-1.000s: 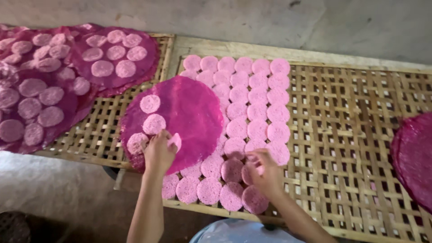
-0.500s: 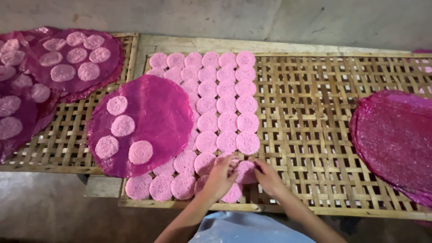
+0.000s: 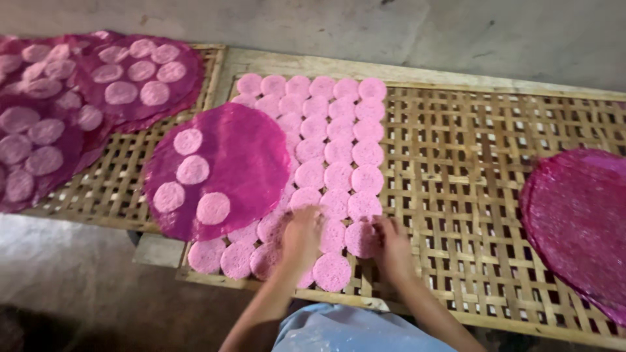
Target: The person arranges small pink circular items onto a woven bamboo tray, placing them in neat rows. They also handle larger pink circular sheets, moving them between trays and adjusting their positions.
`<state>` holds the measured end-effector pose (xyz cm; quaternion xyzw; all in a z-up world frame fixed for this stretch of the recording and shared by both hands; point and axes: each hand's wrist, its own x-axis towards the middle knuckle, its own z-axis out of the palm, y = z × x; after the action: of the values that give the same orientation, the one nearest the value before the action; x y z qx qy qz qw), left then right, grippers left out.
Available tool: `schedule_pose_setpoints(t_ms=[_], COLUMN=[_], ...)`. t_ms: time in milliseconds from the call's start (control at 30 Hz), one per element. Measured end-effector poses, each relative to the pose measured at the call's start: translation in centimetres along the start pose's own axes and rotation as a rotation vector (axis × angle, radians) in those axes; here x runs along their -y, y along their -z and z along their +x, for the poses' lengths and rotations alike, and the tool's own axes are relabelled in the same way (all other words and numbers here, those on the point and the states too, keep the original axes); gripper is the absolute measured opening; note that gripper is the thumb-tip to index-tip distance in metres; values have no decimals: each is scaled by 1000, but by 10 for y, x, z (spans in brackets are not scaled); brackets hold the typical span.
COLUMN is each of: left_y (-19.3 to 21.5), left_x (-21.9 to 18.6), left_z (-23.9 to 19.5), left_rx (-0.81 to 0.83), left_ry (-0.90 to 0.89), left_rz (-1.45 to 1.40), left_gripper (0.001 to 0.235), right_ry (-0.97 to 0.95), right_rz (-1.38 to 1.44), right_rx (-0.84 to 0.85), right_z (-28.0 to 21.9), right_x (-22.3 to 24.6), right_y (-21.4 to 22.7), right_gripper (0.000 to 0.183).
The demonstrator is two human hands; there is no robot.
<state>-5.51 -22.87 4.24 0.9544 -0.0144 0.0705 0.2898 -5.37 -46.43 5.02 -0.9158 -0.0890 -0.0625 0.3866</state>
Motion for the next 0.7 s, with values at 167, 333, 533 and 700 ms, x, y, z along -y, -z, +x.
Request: schedule_pose_setpoints(t_ms=[167, 333, 533, 700], left_y=[83, 115, 128, 75], left_x=[151, 199, 97, -40], left_z=[14, 7, 6, -20], left_rx=[-272, -107, 84, 338], left_ry=[474, 486, 634, 178], left_rz=[503, 687, -28, -152], left_gripper=[49, 46, 26, 24], right_ry=[61, 56, -111, -922], right_rz=[14, 63, 488, 1149], right_rx=[-108, -81, 216, 629], right_z=[2, 3, 7, 6], right_x=[10, 15, 21, 33], right_y=[13, 20, 16, 8], right_gripper=[40, 37, 26, 56])
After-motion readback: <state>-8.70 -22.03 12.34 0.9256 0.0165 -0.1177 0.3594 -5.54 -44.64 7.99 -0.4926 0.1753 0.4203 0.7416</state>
